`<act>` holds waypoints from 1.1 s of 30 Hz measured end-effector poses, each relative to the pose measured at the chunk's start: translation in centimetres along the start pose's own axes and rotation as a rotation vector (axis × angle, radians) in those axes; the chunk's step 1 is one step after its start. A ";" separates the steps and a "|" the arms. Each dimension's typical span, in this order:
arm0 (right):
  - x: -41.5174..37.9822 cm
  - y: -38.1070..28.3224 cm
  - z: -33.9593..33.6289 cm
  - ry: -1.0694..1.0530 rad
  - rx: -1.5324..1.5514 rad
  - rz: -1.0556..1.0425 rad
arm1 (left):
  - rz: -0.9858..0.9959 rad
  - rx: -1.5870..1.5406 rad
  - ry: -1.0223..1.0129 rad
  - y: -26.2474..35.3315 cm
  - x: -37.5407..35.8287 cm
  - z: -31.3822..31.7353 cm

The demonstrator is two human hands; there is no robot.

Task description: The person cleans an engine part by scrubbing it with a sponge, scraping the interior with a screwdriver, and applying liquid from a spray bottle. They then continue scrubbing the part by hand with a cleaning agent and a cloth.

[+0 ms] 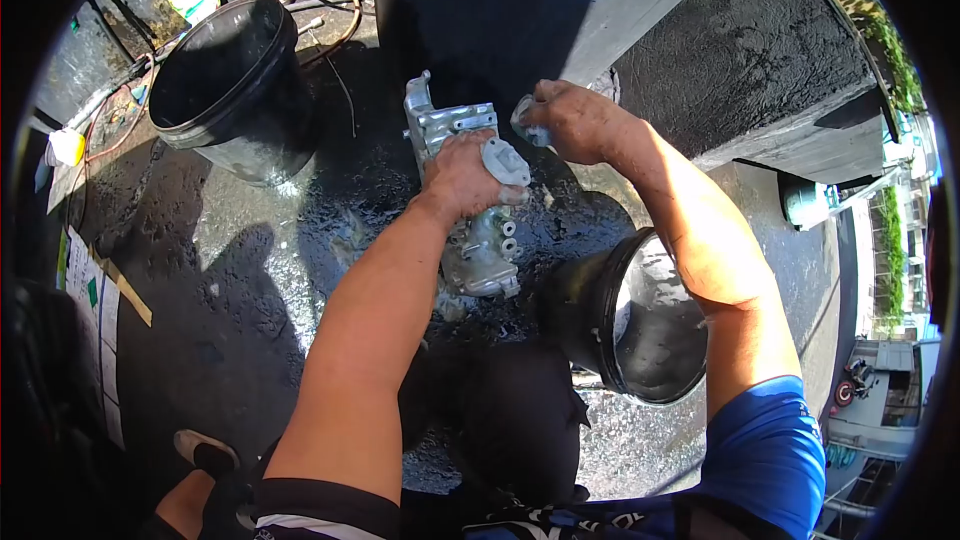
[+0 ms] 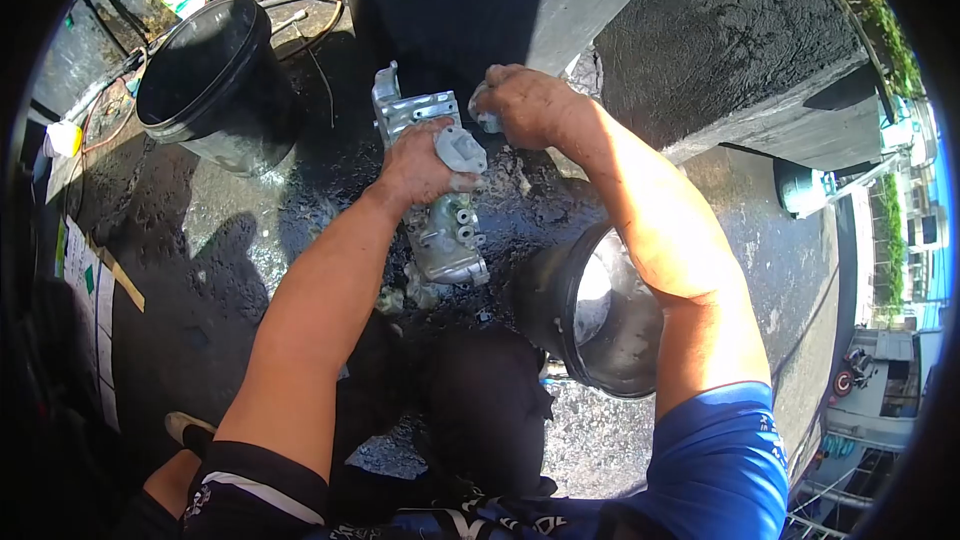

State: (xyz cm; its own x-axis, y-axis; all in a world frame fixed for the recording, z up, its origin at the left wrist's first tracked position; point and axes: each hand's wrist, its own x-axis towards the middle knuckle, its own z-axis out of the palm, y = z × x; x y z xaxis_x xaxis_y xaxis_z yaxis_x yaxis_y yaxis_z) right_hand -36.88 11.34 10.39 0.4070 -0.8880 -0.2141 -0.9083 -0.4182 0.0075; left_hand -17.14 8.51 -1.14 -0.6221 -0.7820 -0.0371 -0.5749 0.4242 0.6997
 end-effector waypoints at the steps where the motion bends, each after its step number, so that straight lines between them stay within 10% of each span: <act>1: -0.1 -0.5 0.6 -0.071 0.010 -0.025 | -0.029 0.008 -0.055 0.0 0.1 -0.3; 9: 0.2 -2.1 3.8 -0.199 0.568 0.249 | -0.075 0.065 -0.083 0.1 -0.3 -0.7; 24: 0.1 -1.4 3.1 -0.150 -0.055 -0.186 | -0.047 -0.007 -0.094 -0.9 -0.1 -0.8; 33: 2.9 -1.1 3.7 -0.499 0.355 0.153 | -0.093 0.042 -0.072 0.9 -0.3 -0.3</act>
State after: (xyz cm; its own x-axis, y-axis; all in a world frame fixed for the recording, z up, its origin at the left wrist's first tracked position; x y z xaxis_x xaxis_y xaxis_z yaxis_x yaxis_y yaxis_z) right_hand -35.08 9.94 6.20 0.2543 -0.7004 -0.6669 -0.9640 -0.1285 -0.2326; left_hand -17.30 8.98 -0.24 -0.6007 -0.7847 -0.1529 -0.6530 0.3712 0.6602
